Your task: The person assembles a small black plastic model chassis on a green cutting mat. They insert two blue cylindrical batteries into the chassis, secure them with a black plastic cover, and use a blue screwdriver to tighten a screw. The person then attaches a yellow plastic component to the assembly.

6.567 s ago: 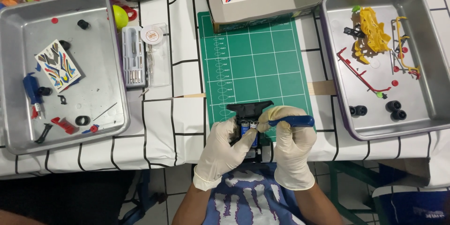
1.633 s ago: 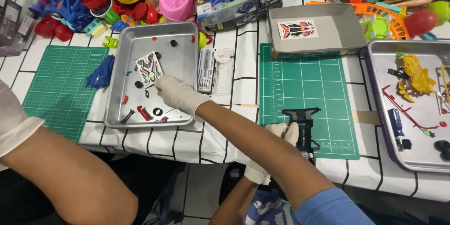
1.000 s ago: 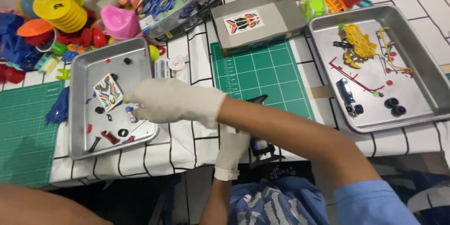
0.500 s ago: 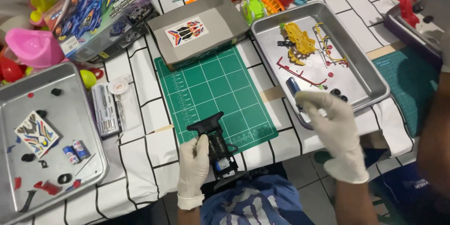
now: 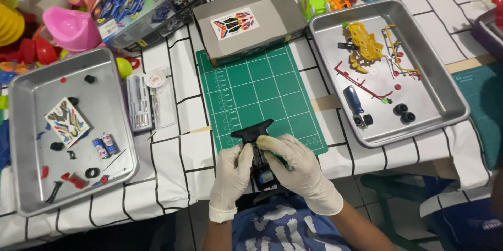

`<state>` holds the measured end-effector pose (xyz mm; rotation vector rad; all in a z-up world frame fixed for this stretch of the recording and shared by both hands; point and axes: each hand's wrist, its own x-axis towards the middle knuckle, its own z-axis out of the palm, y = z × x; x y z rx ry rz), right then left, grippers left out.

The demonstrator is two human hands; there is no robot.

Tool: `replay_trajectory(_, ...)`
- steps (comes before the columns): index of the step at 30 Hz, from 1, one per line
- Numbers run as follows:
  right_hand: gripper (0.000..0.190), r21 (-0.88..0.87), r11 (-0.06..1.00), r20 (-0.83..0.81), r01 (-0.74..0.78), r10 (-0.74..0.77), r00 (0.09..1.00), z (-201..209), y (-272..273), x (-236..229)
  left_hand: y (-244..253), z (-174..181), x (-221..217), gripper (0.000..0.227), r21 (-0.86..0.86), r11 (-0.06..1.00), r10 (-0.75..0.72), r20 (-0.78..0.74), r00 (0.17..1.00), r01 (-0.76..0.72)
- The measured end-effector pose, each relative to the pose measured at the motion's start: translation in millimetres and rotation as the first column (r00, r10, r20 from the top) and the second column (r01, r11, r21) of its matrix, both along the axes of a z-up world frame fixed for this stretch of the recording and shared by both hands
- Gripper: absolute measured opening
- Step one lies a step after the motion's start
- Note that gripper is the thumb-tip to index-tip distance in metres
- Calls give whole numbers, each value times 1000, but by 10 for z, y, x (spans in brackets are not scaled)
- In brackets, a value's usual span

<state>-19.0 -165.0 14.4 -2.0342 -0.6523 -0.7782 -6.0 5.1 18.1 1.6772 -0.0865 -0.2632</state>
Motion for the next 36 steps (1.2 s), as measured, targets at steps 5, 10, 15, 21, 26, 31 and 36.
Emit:
replay_trajectory(5,38,42,998,-53,-35,37,998,101,3,-6,-16,-37,-3,46,26,999,26,-11,1000,-26)
replay_trajectory(10,32,54,998,-54,-20,23,998,144,-51,3,-28,-156,-2,48,44,997,65,-26,998,-64)
replay_trajectory(15,38,110,988,-117,107,-94,989,333,-761,15,-12,-159,-26,52,29,995,95,-44,995,-94)
replay_trajectory(21,44,-389,639,-563,664,-735,378,416,-1997,189,-5,-178,-17,53,30,995,99,-76,992,-97)
replay_trajectory(26,48,-421,665,-662,617,-690,292,457,-2092,266,-31,-105,-9,53,25,996,89,-85,992,-88)
replay_trajectory(31,47,-421,686,-676,593,-673,299,392,-2177,291,1,-189,-11,54,3,994,105,-79,991,-105)
replay_trajectory(36,42,-363,710,-608,603,-671,424,347,-2215,225,10,-197,-15,53,16,997,80,-77,994,-79)
